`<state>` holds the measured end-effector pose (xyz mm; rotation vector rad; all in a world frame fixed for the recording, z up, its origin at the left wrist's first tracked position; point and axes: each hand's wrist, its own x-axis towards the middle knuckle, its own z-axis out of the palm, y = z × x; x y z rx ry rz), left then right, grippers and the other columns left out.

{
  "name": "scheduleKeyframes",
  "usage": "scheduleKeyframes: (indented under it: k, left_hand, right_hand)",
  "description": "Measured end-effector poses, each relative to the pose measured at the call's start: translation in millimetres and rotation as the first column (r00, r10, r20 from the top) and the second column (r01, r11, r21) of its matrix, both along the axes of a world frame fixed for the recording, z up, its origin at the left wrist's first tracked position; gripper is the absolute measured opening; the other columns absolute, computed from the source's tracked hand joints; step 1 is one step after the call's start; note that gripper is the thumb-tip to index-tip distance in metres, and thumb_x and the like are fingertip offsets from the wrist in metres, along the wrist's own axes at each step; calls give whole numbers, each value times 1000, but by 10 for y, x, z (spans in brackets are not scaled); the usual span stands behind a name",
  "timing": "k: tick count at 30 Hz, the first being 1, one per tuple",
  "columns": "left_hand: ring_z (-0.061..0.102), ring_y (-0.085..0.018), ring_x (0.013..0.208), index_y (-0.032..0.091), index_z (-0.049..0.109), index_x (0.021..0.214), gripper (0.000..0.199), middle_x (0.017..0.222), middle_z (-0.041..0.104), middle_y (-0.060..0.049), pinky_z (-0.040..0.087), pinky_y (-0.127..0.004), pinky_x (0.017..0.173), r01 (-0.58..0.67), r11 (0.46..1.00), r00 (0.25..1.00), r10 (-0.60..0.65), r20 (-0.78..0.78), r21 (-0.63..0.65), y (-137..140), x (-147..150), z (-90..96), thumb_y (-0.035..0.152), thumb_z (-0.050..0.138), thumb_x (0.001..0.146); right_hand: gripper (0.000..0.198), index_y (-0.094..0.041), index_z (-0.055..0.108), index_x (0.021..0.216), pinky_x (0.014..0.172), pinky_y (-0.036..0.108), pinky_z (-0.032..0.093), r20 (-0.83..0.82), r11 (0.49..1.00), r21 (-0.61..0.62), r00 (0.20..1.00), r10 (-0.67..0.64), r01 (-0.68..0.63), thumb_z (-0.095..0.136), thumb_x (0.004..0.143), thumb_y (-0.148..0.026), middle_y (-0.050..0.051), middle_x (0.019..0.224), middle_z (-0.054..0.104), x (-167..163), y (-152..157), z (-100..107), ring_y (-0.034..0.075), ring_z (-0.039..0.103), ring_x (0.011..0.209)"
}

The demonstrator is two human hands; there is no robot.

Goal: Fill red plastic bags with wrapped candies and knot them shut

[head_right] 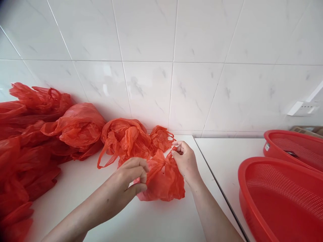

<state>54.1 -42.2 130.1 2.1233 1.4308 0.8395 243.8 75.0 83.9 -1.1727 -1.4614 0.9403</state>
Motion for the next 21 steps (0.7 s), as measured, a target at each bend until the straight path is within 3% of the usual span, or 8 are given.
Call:
scheduleKeyframes:
  k: [4,8,12,14,17,21]
  left_hand:
    - [49,-14,76,21,47,64,19,77,55,2,38,-24,68,115,979,990,-126,-56,-168,-217,-113,2,6,51,75]
    - [51,-12,74,21,52,67,17,82,58,3,40,-22,68,162,938,986,-145,78,-306,-327,-190,-52,9,55,77]
    - [56,-16,85,24,61,86,5,90,61,-1,44,-25,79,183,954,943,-102,317,-236,-242,-270,-111,27,58,84]
    - [56,-20,100,26,60,107,22,108,61,-4,43,-32,91,147,973,932,-76,355,-179,-134,-306,-171,35,53,87]
    - [47,-25,122,31,47,130,48,137,47,-7,37,-41,102,30,982,959,24,282,-186,58,-267,-304,42,58,84]
    - [19,-35,140,26,28,145,105,154,21,-14,28,-51,109,-34,986,988,58,143,-163,231,27,-459,51,79,57]
  right_hand:
    - [25,-21,59,93,60,26,37,91,997,-27,993,-72,75,53,69,-22,-7,63,51,116,292,-346,12,47,58]
    - [23,-19,59,88,62,26,40,23,993,-116,999,-23,26,57,66,-22,-5,62,52,183,397,-562,13,50,60]
    - [32,-20,59,103,70,27,49,-170,968,-223,982,79,-116,61,76,-37,1,82,62,307,366,-631,14,60,76]
    - [34,-20,57,105,73,27,52,-269,953,-276,962,47,-123,57,80,-43,4,89,63,403,372,-657,14,62,81]
    - [29,-20,57,102,75,25,54,-378,940,-321,926,-16,-114,57,82,-41,5,89,64,513,417,-705,14,64,81]
    - [28,-20,61,98,71,21,55,-432,928,-348,901,-31,-135,68,75,-35,5,90,65,534,440,-787,14,64,82]
